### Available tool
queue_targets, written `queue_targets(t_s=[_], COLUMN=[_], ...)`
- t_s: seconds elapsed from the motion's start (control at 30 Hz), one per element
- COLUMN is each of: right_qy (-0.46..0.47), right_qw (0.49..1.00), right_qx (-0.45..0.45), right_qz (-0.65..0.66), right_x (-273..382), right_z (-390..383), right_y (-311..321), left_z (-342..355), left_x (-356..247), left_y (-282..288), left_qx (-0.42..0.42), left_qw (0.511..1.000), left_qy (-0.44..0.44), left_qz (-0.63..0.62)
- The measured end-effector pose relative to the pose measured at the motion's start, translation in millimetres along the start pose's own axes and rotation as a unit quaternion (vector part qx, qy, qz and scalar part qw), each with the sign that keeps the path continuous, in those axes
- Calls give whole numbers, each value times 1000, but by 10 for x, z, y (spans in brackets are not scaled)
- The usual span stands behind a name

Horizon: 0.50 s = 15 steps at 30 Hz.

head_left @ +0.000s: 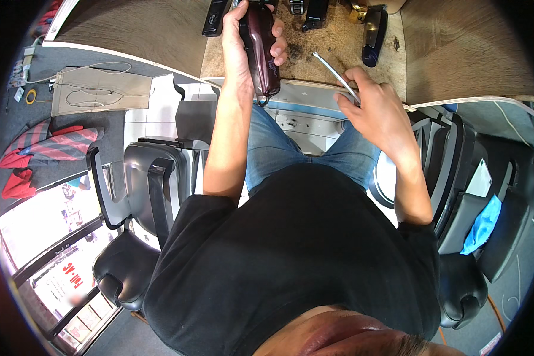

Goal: The person uses a screwdriver to remove screws from the casing of a hair clipper, then removes the back cover to reveal the internal components. The person then uses the screwdriver to remove another screw from the internal assembly and sets the pieces on a counter.

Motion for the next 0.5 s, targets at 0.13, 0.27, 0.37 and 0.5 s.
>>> queue_targets(t_s=[0.13,0.27,0.37,0.5], right_qy=[-59,-116,-130,-137], right_qw=[996,980,976,976], right_qx=[59,106,116,110], right_qz=[8,119,132,127], right_x=[-7,32,47,96], right_z=[39,60,59,87], right_y=[0,68,90,97], left_z=[-1,-10,-10,-9], left_x=[-4,-4,-10,0], left_y=[2,-12,-13,-7], left_qx=[0,2,0,-6], left_qw=[1000,1000,1000,1000], left_qy=[-3,-3,-4,-3], left_qz=[7,6,14,13])
Point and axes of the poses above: each hand's wrist, its own z-axis towards the middle knuckle, its own y-axis out of the back of the hand, x = y × z, the point moved 2 cm from there along z, towards the middle knuckle, and after that the axes turned 4 degrees about -z, right-handed, at the moved point
